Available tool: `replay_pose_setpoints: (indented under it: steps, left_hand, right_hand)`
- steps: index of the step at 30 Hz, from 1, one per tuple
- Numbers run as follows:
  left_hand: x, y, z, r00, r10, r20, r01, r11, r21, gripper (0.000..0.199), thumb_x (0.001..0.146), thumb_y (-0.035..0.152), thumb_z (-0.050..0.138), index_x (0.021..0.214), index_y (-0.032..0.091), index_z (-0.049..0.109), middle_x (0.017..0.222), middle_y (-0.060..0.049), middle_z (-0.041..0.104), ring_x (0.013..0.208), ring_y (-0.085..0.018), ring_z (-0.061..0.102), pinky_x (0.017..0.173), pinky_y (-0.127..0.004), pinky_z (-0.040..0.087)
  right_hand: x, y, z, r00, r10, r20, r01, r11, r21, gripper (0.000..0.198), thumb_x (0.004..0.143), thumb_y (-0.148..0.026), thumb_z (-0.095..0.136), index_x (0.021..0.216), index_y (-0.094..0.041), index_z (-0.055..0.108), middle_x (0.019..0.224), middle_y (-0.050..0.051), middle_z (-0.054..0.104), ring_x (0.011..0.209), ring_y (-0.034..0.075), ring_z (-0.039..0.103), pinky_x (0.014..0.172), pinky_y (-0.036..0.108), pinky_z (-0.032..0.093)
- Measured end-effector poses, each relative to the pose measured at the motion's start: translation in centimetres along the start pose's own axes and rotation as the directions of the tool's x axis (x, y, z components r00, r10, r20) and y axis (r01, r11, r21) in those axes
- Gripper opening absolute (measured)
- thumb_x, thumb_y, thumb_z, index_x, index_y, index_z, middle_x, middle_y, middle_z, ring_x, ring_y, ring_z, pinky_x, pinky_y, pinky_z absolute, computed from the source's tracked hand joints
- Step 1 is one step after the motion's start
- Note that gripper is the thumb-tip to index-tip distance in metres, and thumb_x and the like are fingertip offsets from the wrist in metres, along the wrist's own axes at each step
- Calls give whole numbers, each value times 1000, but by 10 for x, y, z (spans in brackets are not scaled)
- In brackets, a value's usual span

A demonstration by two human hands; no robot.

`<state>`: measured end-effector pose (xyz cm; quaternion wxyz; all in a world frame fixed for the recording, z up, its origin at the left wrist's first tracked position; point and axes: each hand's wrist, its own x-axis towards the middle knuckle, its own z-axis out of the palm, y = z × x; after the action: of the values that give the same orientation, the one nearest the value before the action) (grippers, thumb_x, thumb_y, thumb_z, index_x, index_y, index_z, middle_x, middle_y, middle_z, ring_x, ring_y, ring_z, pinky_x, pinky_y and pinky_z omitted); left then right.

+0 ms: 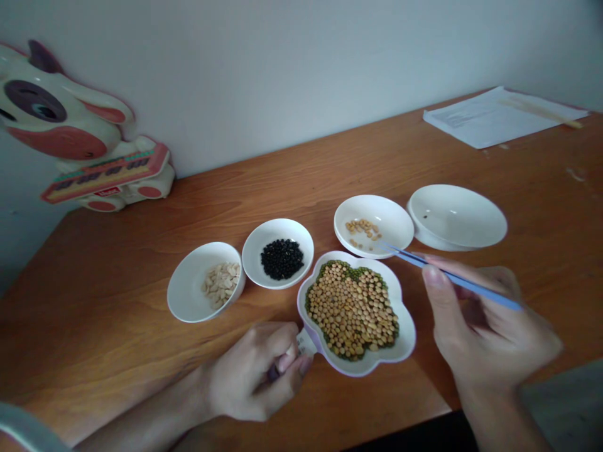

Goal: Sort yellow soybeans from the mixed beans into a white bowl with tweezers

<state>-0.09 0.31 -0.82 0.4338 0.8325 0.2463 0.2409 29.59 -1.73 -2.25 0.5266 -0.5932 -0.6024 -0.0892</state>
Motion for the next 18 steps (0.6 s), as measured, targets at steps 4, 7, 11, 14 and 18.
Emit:
replay_pose_setpoints:
  steps: [4,7,11,14,18]
  left_hand:
    - [-1,0,0,1000,3,0,-3,1000,-10,29,94,4,53,86,24,32,71,6,45,57,-8,37,53,-23,29]
    - [-2,-1,0,1000,-5,-5,5,1000,-4,29,94,5,53,86,24,33,71,6,45,57,-8,37,54,-23,29]
    - [-3,-2,1,1000,-16,-2,16,1000,2,30,93,5,54,85,24,33,70,6,45,57,-8,37,54,-24,29]
    - [-4,-3,2,1000,-23,-4,23,1000,2,30,94,4,53,85,24,33,71,6,46,57,-8,38,54,-24,29]
    - [-3,-2,2,1000,-6,-8,6,1000,-3,30,94,4,53,85,24,32,70,6,45,57,-8,37,53,-25,29]
  right_hand:
    - [-5,1,-8,998,-60,7,60,998,17,51,89,-17,78,133,-42,72,101,-1,83,74,25,75,66,43,55]
    - [-8,1,-15,991,-124,54,125,992,1,61,86,-10,79,136,-43,69,100,-3,84,71,24,74,65,42,53]
    - [-9,1,-16,967,-171,187,171,985,15,55,83,-5,80,129,-34,73,102,-2,84,71,20,74,69,39,52]
    - [-8,-1,-11,958,-182,222,176,983,45,44,84,-6,79,121,-29,75,102,0,83,74,19,73,70,38,52]
    - [-6,-2,-8,956,-175,235,174,984,27,42,86,-9,78,123,-30,73,102,0,83,74,20,71,69,38,52]
